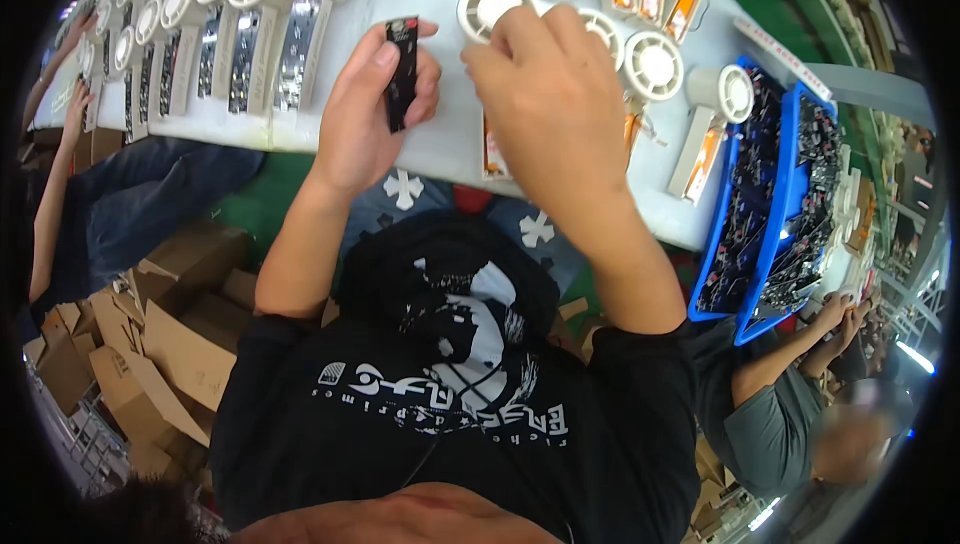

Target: Manually assemble handheld fans by attaching components and applying adhesive labels.

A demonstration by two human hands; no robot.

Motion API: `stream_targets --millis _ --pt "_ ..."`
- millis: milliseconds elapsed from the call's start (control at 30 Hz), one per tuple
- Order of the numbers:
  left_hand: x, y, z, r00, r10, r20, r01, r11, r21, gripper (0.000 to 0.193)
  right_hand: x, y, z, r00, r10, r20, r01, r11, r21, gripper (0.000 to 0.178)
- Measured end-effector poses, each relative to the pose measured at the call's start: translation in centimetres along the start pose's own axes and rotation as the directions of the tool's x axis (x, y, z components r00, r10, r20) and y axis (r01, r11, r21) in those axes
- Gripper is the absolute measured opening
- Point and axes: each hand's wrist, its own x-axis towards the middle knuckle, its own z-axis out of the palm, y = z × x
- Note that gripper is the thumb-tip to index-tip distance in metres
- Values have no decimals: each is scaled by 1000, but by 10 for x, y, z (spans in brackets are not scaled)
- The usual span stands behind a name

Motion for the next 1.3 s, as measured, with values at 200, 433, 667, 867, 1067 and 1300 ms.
stream_targets --millis 200,433,667,867,1067,1300 --pt "-7 11 11 992 -129 13 122 964 237 32 -4 13 6 987 -21 -162 52 981 185 16" --pt "-16 9 -5 977 -195 87 175 965 196 30 -9 5 6 994 78 -80 -54 961 272 12" --pt "-12 9 -5 970 -221 101 203 966 162 32 -10 7 10 987 54 -152 -19 974 225 16" --pt "-9 6 -4 981 -180 78 170 979 115 33 -9 4 11 984 56 -172 -15 972 232 16" --pt "-10 4 3 988 -154 18 150 978 146 35 -7 4 8 982 -27 -186 55 988 146 16" --pt "-8 9 -2 980 -194 41 186 969 161 33 -4 15 8 987 -93 -130 122 965 233 20"
